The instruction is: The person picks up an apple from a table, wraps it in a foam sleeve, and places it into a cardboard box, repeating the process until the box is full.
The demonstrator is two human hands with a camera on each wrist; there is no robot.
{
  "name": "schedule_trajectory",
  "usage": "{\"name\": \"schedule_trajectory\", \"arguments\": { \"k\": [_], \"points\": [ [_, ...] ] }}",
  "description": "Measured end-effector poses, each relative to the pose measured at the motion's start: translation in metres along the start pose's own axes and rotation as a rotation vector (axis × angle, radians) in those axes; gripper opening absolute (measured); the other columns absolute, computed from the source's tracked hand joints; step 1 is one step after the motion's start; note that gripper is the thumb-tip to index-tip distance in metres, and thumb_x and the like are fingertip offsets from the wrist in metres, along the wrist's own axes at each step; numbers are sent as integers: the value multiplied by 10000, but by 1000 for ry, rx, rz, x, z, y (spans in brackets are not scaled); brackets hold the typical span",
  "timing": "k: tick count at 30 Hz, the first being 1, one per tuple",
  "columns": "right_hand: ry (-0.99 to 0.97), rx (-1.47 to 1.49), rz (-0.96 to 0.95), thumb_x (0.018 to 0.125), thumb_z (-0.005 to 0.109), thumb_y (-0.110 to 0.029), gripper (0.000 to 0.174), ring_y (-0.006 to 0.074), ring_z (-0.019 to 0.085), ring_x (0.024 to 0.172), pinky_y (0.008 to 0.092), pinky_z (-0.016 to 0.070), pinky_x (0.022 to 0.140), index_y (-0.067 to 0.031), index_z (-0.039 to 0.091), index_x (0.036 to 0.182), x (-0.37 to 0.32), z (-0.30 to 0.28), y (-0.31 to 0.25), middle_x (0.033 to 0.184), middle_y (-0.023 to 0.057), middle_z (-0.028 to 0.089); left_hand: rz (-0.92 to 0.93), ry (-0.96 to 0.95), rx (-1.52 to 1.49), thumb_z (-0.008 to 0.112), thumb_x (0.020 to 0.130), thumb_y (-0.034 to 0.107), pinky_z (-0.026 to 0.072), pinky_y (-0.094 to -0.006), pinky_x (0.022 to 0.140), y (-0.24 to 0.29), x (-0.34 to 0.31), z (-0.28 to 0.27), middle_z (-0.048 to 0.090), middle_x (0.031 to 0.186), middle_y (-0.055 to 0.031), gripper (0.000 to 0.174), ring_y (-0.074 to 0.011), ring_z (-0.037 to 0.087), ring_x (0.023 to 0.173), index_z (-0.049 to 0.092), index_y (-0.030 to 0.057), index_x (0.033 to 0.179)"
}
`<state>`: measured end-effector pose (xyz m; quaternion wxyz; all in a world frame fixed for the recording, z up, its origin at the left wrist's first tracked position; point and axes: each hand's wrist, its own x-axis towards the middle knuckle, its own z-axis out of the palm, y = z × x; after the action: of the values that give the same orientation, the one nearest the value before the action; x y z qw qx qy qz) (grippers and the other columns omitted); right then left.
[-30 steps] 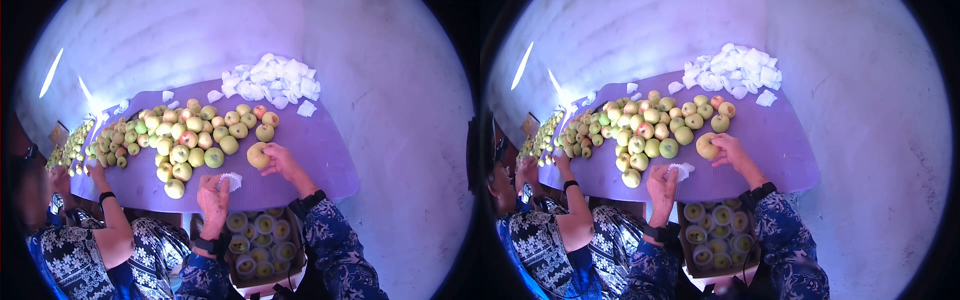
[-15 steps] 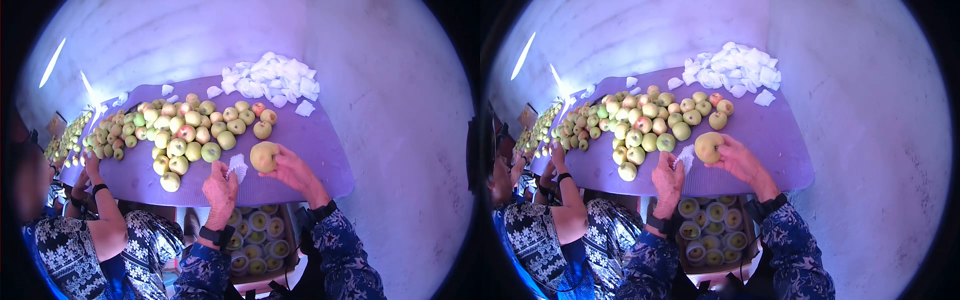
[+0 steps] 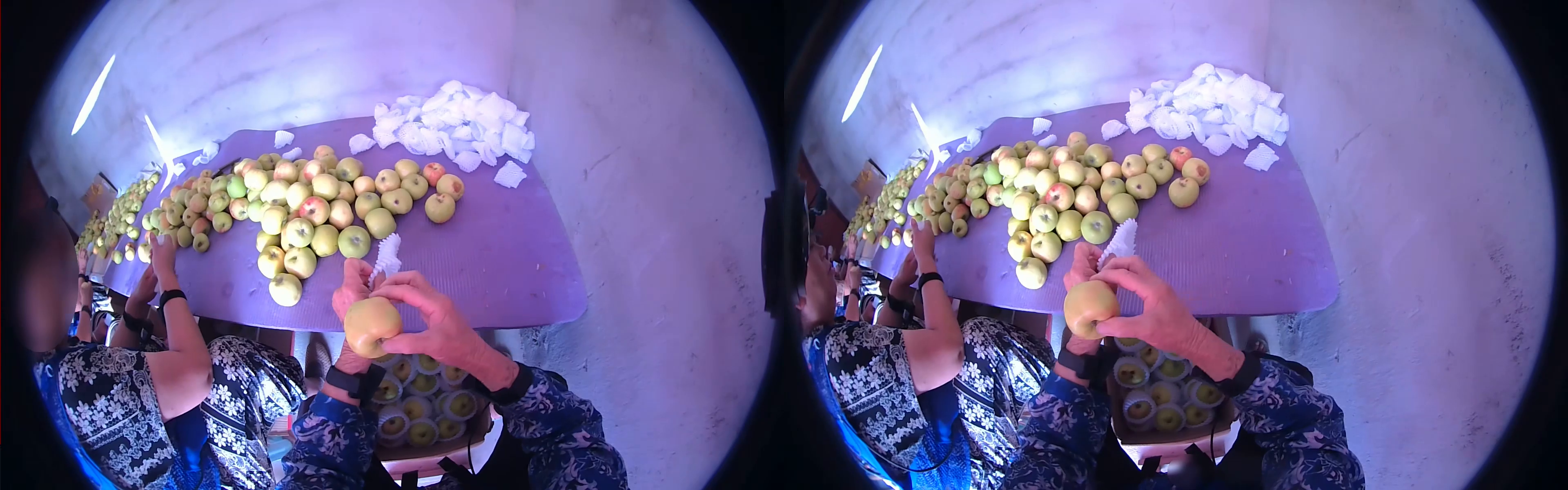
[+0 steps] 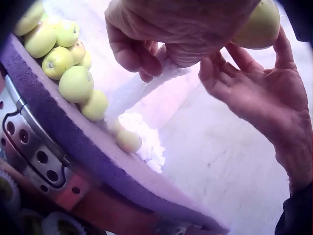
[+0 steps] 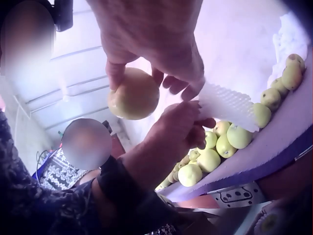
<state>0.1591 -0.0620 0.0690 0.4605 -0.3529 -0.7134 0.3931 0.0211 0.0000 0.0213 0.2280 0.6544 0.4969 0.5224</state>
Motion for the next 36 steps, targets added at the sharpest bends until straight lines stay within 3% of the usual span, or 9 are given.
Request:
{"name": "schedule_trajectory", "arguments": {
  "k": [4,10,13,16,19,22,25,31,36],
  "points": [
    [120,-233,-69,663,809,-225,600,333,292,1388,436,272,1108,-89,612,1213,0,6,1,1487,206,268,-5,69,74,676,851,90,405,-234,480,2,5,-1,522,633,15,193,-54,482,567,489,49,875],
    [89,-16,133,680,788,-217,586,348,190,1434,457,224,1131,-94,614,1226,2,8,2,1545,229,133,46,80,-115,667,851,59,427,-231,502,8,4,-3,553,664,-5,176,-53,526,594,494,40,883],
    [114,241,119,701,786,-259,585,341,251,1405,437,237,1131,-74,603,1225,4,13,35,1512,235,207,19,-19,-259,661,840,66,456,-238,560,2,2,-5,578,742,-36,168,-75,556,642,513,41,917],
    [94,576,222,743,746,-183,562,271,325,1370,387,311,1096,-20,566,1249,5,6,27,1497,175,255,376,-37,-76,657,834,95,485,-259,614,8,1,-9,595,826,-24,184,-100,587,700,532,52,962],
    [126,642,251,790,698,-138,520,198,427,1280,332,379,1034,13,537,1262,4,-2,27,1408,113,393,217,35,-140,674,805,83,483,-298,554,-19,1,8,586,686,-21,251,-120,561,588,519,88,1003],
    [186,604,305,808,630,-140,509,138,512,1140,306,403,991,36,513,1271,2,-9,33,1233,64,557,243,18,-285,631,867,89,465,-271,501,-37,5,15,567,680,-11,169,-98,535,541,531,89,1004],
    [239,571,279,816,624,-144,500,129,531,1099,301,405,973,30,513,1271,3,-17,33,1141,46,607,-158,-185,-533,567,938,102,416,-235,433,-6,-2,0,548,664,6,62,-61,492,493,526,82,980],
    [243,607,235,853,612,-128,467,139,496,1151,305,360,1020,20,505,1283,-2,-19,40,1228,63,559,-200,-123,-472,530,977,139,358,-211,400,2,-7,-1,523,616,21,92,-35,456,472,529,63,925],
    [333,350,159,873,615,-130,456,158,477,1177,312,341,1038,13,498,1290,-4,-16,50,1272,68,504,-154,-71,-428,542,976,156,357,-208,428,7,-13,-2,503,593,39,130,-38,445,486,542,56,892]
  ]
}}
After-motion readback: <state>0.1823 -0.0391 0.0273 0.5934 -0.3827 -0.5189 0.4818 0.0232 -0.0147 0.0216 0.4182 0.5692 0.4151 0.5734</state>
